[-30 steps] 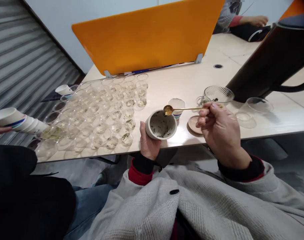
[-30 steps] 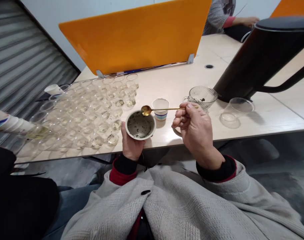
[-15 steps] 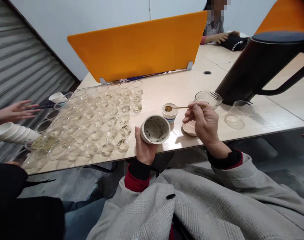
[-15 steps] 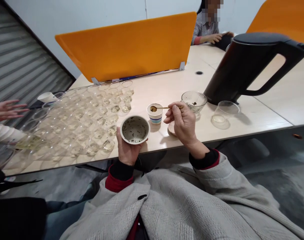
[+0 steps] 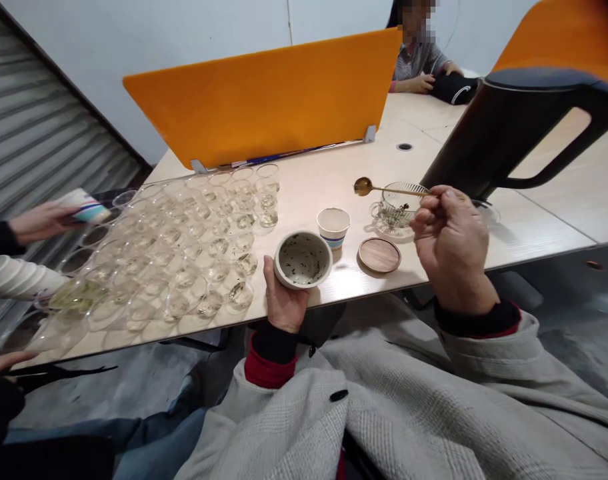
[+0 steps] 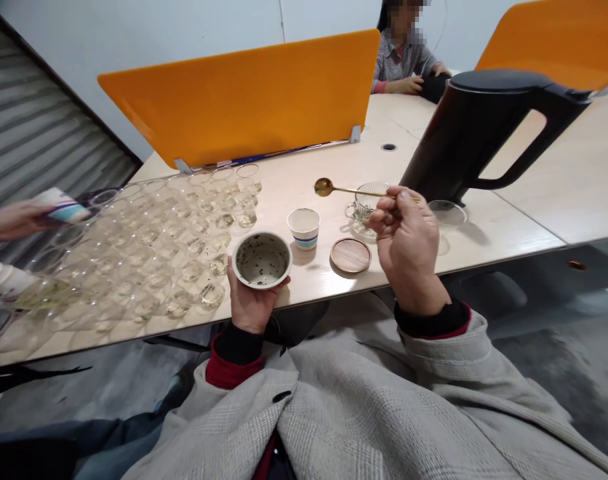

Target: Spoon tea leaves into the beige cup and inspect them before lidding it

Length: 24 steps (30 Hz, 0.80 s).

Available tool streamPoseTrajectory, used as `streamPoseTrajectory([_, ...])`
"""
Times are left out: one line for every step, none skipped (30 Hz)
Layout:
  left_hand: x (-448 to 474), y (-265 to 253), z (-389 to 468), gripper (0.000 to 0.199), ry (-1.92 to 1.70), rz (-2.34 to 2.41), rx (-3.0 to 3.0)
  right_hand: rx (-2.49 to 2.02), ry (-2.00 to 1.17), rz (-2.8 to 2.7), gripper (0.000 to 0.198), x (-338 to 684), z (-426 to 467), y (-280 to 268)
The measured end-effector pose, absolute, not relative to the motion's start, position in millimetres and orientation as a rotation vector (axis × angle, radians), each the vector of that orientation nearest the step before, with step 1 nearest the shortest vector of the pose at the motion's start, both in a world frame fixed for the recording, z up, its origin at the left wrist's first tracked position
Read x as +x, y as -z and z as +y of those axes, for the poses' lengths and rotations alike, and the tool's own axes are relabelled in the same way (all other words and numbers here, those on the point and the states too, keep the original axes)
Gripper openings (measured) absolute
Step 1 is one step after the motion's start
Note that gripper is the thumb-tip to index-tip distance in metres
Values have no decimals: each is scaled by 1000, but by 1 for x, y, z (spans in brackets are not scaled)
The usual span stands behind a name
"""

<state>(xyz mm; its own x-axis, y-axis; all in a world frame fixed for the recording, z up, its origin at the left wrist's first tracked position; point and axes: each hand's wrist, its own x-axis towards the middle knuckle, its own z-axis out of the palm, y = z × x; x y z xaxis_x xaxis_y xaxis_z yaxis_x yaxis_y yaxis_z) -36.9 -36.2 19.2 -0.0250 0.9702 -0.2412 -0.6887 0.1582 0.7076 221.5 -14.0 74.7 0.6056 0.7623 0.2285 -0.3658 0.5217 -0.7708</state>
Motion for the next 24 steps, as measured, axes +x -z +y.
streamPoseTrajectory([-37, -20, -36, 52, -1396, 817, 422, -730, -701, -577, 9, 229, -15, -76])
streamPoseTrajectory([-36, -20, -36, 51, -1401, 823, 394, -720, -669, -567, 8, 237, -16, -78])
streamPoseTrajectory([-36, -21, -36, 50, -1404, 829, 368, -713, -625, -572, 9, 246, -16, -78])
streamPoseTrajectory([-36, -22, -36, 50, -1404, 833, 358, -713, -576, -595, 10, 254, -17, -78])
streamPoseTrajectory([-36, -23, -36, 50, -1399, 836, 353, -717, -521, -630, 11, 261, -17, -76])
streamPoseTrajectory([-36, -24, -37, 50, -1392, 839, 349, -727, -467, -678, 11, 268, -17, -74])
streamPoseTrajectory([-36, -25, -37, 50, -1384, 841, 345, -742, -417, -730, 12, 274, -17, -71])
streamPoseTrajectory([-37, -26, -37, 49, -1379, 842, 344, -760, -368, -779, 13, 279, -17, -67])
streamPoseTrajectory([-37, -27, -37, 49, -1376, 841, 347, -782, -331, -828, 14, 284, -16, -63])
streamPoseTrajectory([-37, -27, -37, 50, -1374, 839, 352, -809, -301, -879, 16, 287, -14, -58])
streamPoseTrajectory([-37, -27, -37, 50, -1370, 839, 359, -836, -270, -931, 18, 289, -12, -54])
streamPoseTrajectory([-37, -28, -37, 51, -1369, 841, 366, -867, -235, -978, 20, 290, -10, -51])
streamPoseTrajectory([-37, -28, -37, 51, -1368, 844, 374, -908, -197, -1016, 22, 291, -8, -49])
streamPoseTrajectory([-37, -28, -37, 52, -1364, 849, 382, -965, -161, -1047, 24, 290, -6, -47])
streamPoseTrajectory([-37, -28, -37, 52, -1359, 855, 392, -1035, -122, -1067, 26, 289, -4, -47])
streamPoseTrajectory([-37, -28, -37, 53, -1356, 861, 400, -1114, -82, -1085, 27, 288, -2, -48])
streamPoseTrajectory([-37, -28, -37, 54, -1353, 867, 405, -1202, -47, -1107, 27, 286, -1, -50])
streamPoseTrajectory([-37, -28, -37, 55, -1352, 871, 405, -1290, -19, -1137, 26, 285, 0, -52])
streamPoseTrajectory([-37, -29, -37, 55, -1354, 874, 399, -1367, 2, -1174, 23, 284, 1, -53])
streamPoseTrajectory([-37, -29, -37, 55, -1358, 874, 390, -1427, 15, -1216, 20, 284, 1, -55])
streamPoseTrajectory([-37, -29, -37, 54, -1361, 871, 380, -1471, 12, -1254, 18, 284, 1, -55])
streamPoseTrajectory([-37, -30, -37, 53, -1363, 864, 369, -1499, -7, -1286, 17, 284, 0, -56])
streamPoseTrajectory([-37, -30, -37, 51, -1363, 855, 360, -1510, -38, -1308, 17, 284, 0, -56])
streamPoseTrajectory([-37, -31, -38, 49, -1362, 846, 351, -1505, -67, -1322, 17, 285, -1, -56])
